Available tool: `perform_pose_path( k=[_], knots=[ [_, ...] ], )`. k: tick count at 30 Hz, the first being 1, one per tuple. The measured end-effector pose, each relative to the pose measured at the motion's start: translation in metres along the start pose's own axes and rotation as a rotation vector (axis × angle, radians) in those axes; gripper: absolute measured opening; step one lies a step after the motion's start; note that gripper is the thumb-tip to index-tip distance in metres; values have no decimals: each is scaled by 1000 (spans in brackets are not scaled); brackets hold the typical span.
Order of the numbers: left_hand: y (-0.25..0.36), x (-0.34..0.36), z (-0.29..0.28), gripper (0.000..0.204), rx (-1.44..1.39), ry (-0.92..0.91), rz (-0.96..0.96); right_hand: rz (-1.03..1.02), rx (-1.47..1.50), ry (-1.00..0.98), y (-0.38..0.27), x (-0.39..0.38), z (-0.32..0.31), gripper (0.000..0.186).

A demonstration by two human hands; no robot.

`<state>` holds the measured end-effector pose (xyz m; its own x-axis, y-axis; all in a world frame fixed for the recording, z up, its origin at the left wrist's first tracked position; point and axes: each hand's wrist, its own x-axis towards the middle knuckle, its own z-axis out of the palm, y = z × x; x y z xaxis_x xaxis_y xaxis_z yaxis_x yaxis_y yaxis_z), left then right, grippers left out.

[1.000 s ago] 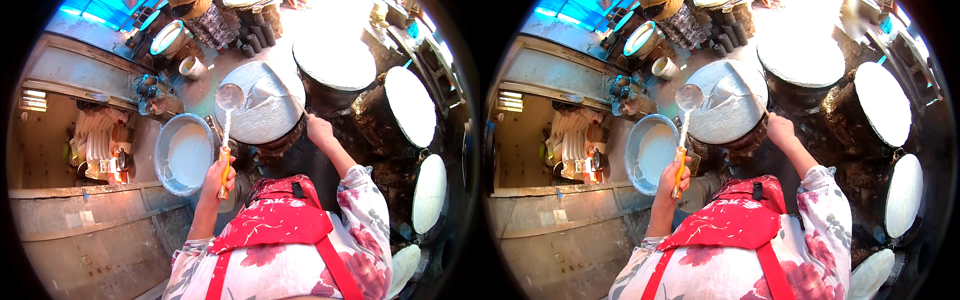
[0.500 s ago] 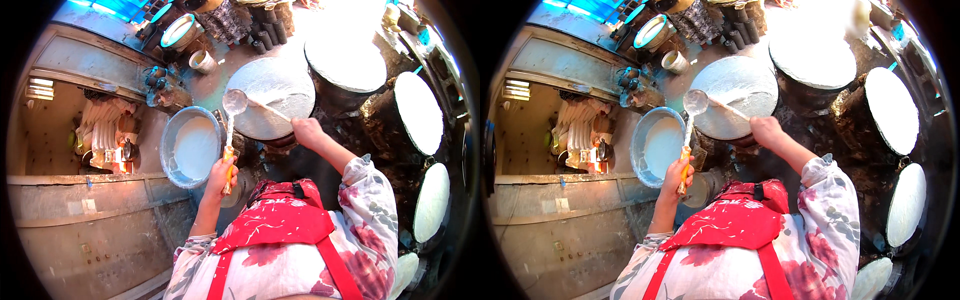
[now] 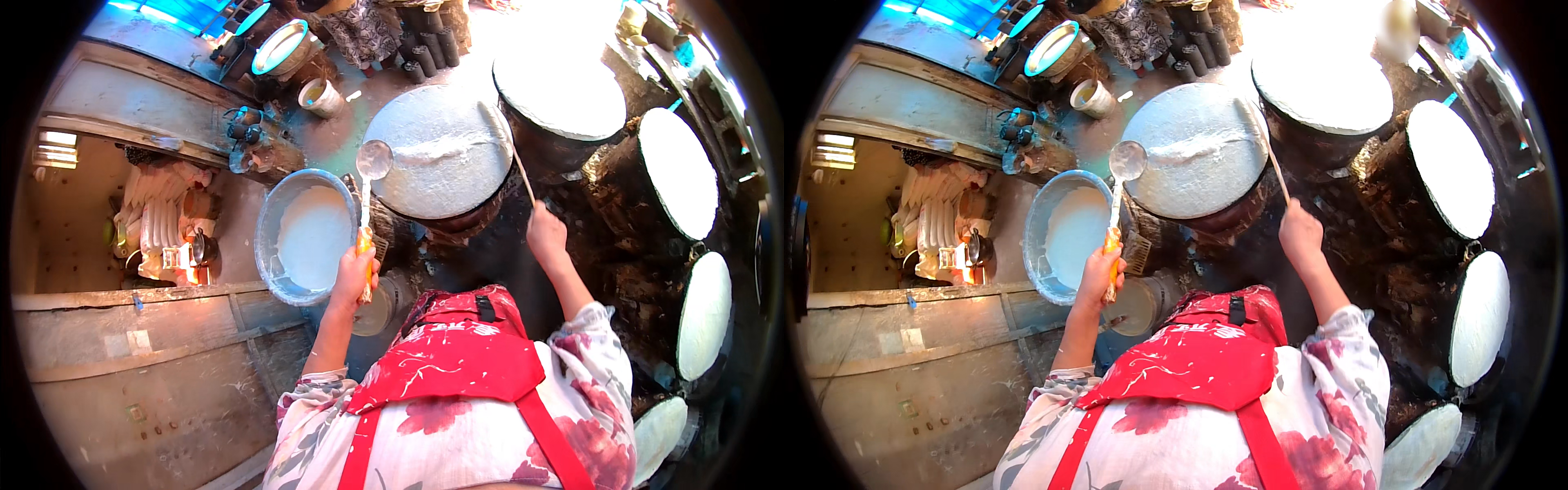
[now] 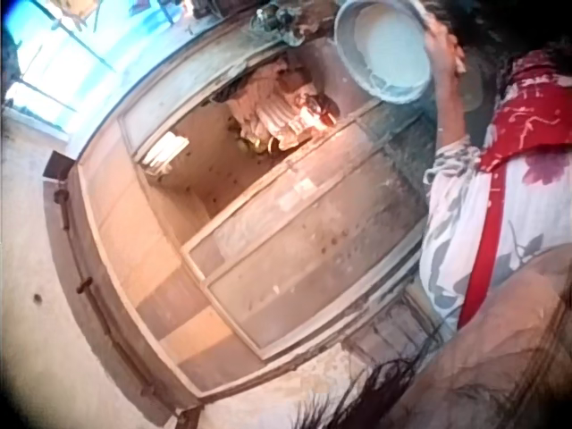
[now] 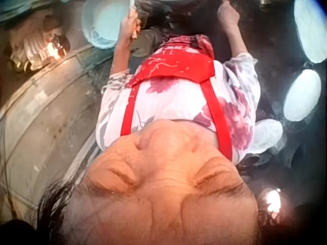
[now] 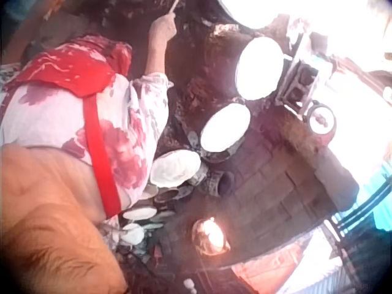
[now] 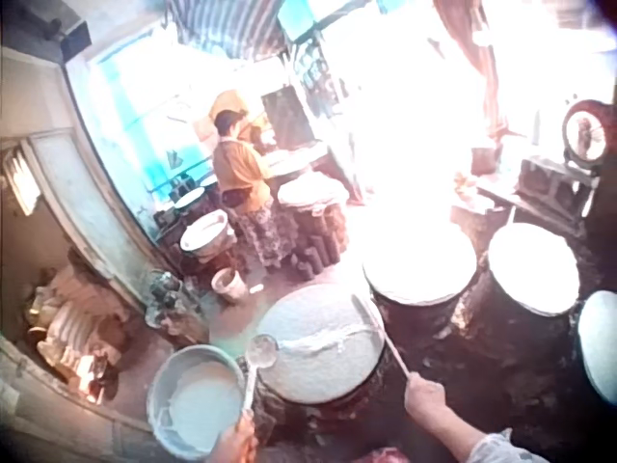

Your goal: The person spreads batter onto a heated griddle with a stick, flips the resulting flatbread with a thin tool, and removes it by hand. They repeat this process across several griddles and wipe a griddle clean between uses.

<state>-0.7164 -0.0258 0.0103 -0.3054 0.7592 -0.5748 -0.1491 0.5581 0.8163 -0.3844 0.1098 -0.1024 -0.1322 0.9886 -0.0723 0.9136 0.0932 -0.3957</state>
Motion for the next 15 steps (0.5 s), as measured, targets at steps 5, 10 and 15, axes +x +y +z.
perform_pose_path(
  k=[5,10,15],
  knots=[
    [-4,5,-7,24,38,-37,28,-30,65,-149,-60,-66,41,9],
    [3,9,-17,24,70,-70,-1,-154,128,-206,-126,-50,48,9],
    [11,6,-37,24,38,-124,-42,69,150,-4,-80,-36,35,13]
  ],
)
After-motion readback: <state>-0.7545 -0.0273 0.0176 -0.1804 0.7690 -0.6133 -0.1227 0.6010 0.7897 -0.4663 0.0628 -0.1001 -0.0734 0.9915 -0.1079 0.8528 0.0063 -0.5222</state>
